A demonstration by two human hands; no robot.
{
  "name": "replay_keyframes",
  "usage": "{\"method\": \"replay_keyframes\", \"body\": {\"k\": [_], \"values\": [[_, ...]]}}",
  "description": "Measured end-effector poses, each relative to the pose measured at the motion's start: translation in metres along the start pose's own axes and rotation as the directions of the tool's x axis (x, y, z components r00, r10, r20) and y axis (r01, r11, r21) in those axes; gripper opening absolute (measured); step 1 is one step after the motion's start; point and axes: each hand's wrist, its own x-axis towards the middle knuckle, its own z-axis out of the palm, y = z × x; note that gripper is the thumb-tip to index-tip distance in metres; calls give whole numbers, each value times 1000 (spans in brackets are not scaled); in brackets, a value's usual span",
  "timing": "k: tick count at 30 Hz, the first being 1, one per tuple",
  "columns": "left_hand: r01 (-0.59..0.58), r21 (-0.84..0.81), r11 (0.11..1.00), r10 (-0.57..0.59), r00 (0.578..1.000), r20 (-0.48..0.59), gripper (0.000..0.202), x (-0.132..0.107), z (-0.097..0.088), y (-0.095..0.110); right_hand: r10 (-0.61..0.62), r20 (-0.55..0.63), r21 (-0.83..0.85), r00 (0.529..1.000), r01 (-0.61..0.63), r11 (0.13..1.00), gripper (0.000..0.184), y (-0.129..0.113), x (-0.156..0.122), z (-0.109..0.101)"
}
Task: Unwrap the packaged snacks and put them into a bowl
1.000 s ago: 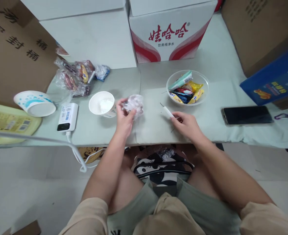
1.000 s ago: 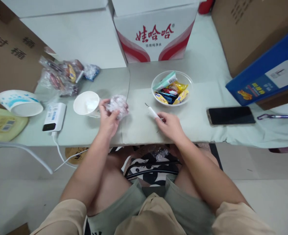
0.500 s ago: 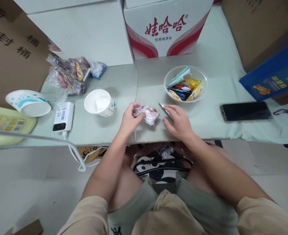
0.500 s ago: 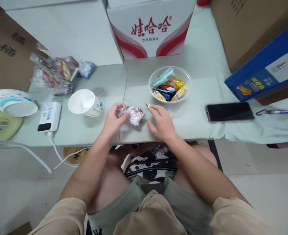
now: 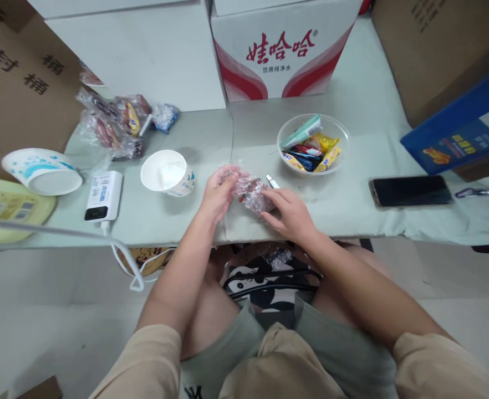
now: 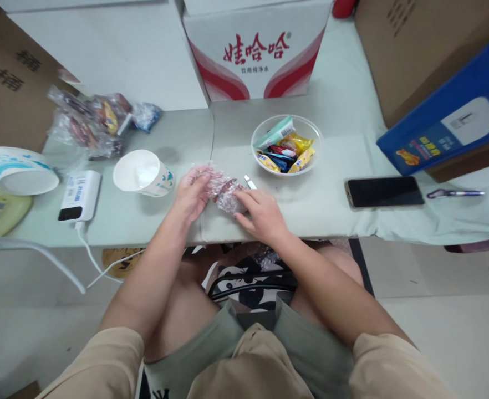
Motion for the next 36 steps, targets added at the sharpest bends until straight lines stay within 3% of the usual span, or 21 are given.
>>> {"method": "replay_keyframes", "body": {"k": [4,9,11,16,19,21,23,24,26,29,31,33,36], "values": [[-64,60,996,58,994,96,57,1,2,0,20,2,-29,1000,-20,999,23,0,3,5],[-108,404,908,114,993,10,16,-2,1,-3,-55,-169,-66,984,45,997,9,-5,1,0],[-64,406,912,100,993,-68,15,1,0,-4,-162,-186,-61,969,153,986,10,-9,0,-3],[-47,149,988,82,967,-243,22,9,-4,-4,-418,106,77,902,412,908,13,-18,-6,-5],[-111,369,923,230,927,-295,36,-1,-1,-1,-422,238,148,875,397,906,19,-20,-8,-4],[-116,592,798,308,922,-235,39,-13,2,2,-388,279,157,879,357,921,21,-19,-9,-3],[-104,724,682,281,951,-128,36,-23,4,3,-346,284,142,894,318,937,20,-19,-8,-3],[-96,746,660,245,965,-93,32,-27,3,3,-317,267,129,910,292,948,20,-18,-8,-3],[-66,710,702,167,983,-74,23,-30,0,3,-223,194,116,955,203,972,19,-18,-7,-2],[12,523,852,45,994,-96,16,-29,-4,4,-33,68,176,997,20,984,20,-19,-3,0],[54,344,937,-15,993,-116,16,-29,-3,8,117,20,273,993,-118,955,25,-19,1,2],[89,123,988,-75,990,-119,17,-30,3,14,287,37,410,957,-276,870,36,-19,6,7],[160,-153,975,-170,984,-50,22,-34,12,26,481,145,598,864,-464,654,60,-20,15,16]]}}
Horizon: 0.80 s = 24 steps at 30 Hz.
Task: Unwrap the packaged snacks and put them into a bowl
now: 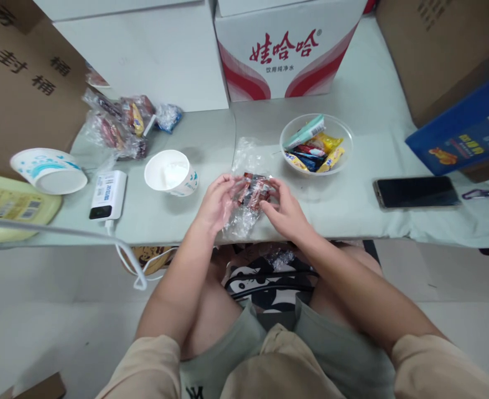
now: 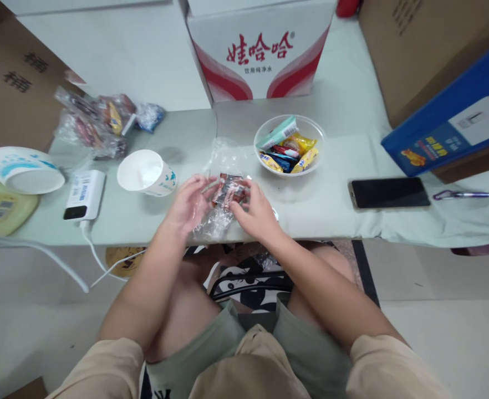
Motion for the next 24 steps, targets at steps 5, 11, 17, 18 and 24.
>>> {"method": "replay_keyframes", "body": {"k": [5,11,17,18,24], "values": [[44,-148,988,-27,993,114,19,-13,2,15,214,55,517,975,-211,830,77,-10,9,17],[-117,-128,985,131,985,109,27,-20,-24,22,274,417,801,867,-493,340,66,-22,8,14],[-324,-33,946,318,941,-117,40,-27,-45,29,281,444,805,851,-516,293,64,-8,5,19],[-360,-39,932,350,924,-152,41,-30,-46,31,272,455,801,848,-523,291,64,-6,4,21],[-477,-238,846,366,844,-391,26,-44,-45,46,213,573,738,791,-611,286,62,-4,1,33]]}}
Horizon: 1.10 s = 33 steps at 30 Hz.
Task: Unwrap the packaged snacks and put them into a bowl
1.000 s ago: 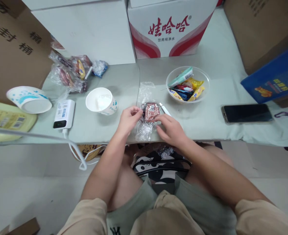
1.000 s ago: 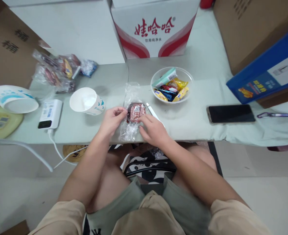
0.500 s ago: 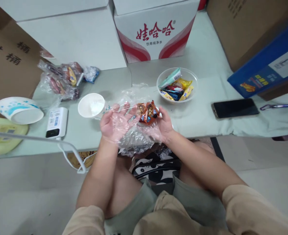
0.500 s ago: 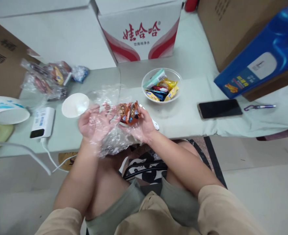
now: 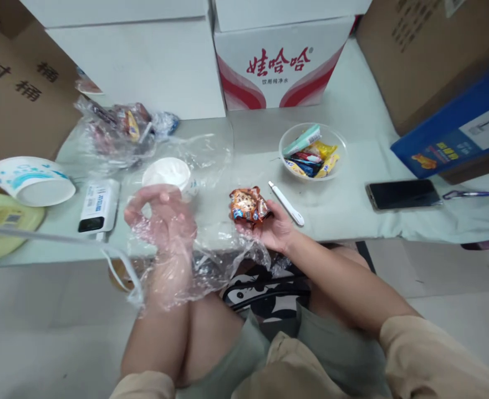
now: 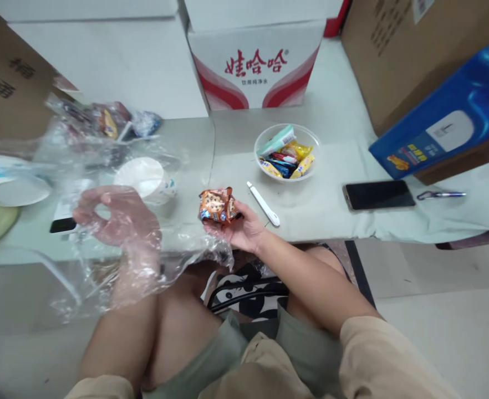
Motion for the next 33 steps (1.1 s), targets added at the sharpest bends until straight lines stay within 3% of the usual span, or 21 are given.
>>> {"method": "replay_keyframes", "body": {"k": [3,6,7,9,12,16,20,22,23,25,26,28,29,31,33], "values": [[-142,-266,954,151,988,15,4,-1,4,11,100,99,-18,990,-99,995,66,9,2,5],[-288,-256,923,305,952,29,12,-4,3,20,182,165,-10,969,-183,983,70,19,8,7],[-208,-134,969,217,975,57,9,-4,2,21,180,166,2,970,-182,983,72,21,10,8],[-202,-3,979,202,979,27,14,-1,0,20,119,122,30,985,-124,992,75,22,14,10],[-162,-175,971,180,979,93,11,12,2,13,-15,-20,34,1000,16,999,69,14,11,17],[-8,-420,907,137,950,279,5,30,8,7,-177,-139,-118,974,161,980,64,-9,-12,25],[110,-367,924,39,926,376,5,31,11,-1,-340,-186,-398,922,246,884,68,-46,-53,23],[176,-248,953,-57,905,423,8,28,12,-8,-480,-179,-637,859,270,722,71,-75,-71,21],[200,-177,964,-107,895,432,11,26,13,-13,-570,-142,-776,809,266,572,75,-93,-77,20],[217,-34,976,-182,886,427,18,24,14,-21,-719,12,-979,695,156,134,83,-130,-83,18],[213,27,977,-204,881,427,22,24,14,-24,-732,91,-996,676,44,-84,85,-148,-83,18],[204,116,972,-234,861,452,25,25,14,-27,-661,178,-896,729,-157,-415,93,-178,-79,16],[199,139,970,-241,850,468,25,25,14,-27,-610,162,-827,776,-230,-512,98,-190,-76,14],[187,145,972,-234,845,482,25,27,13,-26,-540,71,-723,839,-330,-607,102,-203,-70,11],[175,139,975,-220,851,476,25,28,12,-23,-532,0,-660,847,-400,-636,94,-207,-67,6]]}}
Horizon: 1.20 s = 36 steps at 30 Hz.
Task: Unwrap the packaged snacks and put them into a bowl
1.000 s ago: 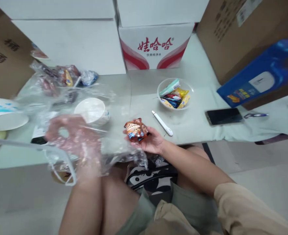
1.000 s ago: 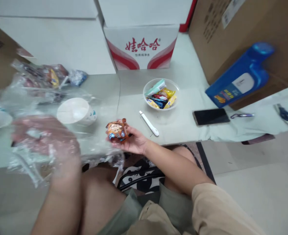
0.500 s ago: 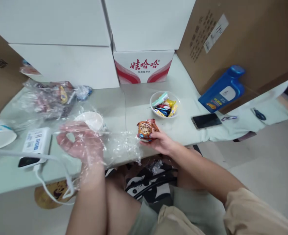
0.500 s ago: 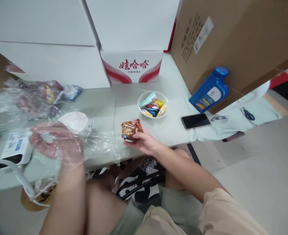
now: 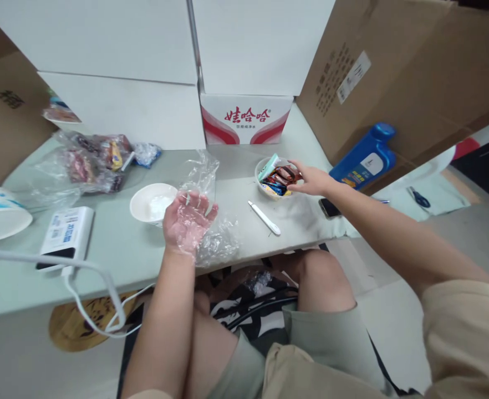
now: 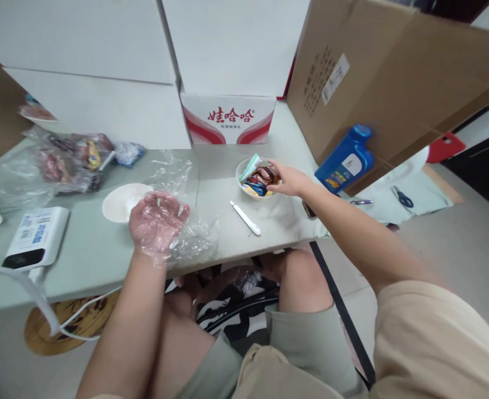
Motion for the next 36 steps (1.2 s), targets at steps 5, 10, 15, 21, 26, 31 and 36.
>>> {"method": "replay_keyframes", "body": {"k": [5,10,15,21,26,31,36], "values": [[9,30,1000,-9,1000,25,25,0,0,1,-16,27,-80,1000,18,997,73,6,8,5],[58,16,998,-58,998,23,26,2,4,2,-6,-46,-88,999,2,996,76,7,11,-4],[137,59,989,-141,986,84,38,1,11,-3,69,-299,561,952,117,820,48,-35,-41,30],[92,98,991,-92,996,-5,45,-7,13,-19,-43,392,905,919,-394,-159,86,-129,-94,108],[144,-128,981,-161,978,-136,29,-13,10,-4,-8,325,862,946,-300,-409,71,-161,-66,121],[194,-137,971,-219,953,-207,17,-4,5,11,297,58,958,953,31,-287,52,-127,-44,109],[272,229,934,-140,873,-467,28,5,4,-3,384,-59,991,922,100,-87,40,-88,-54,110]]}}
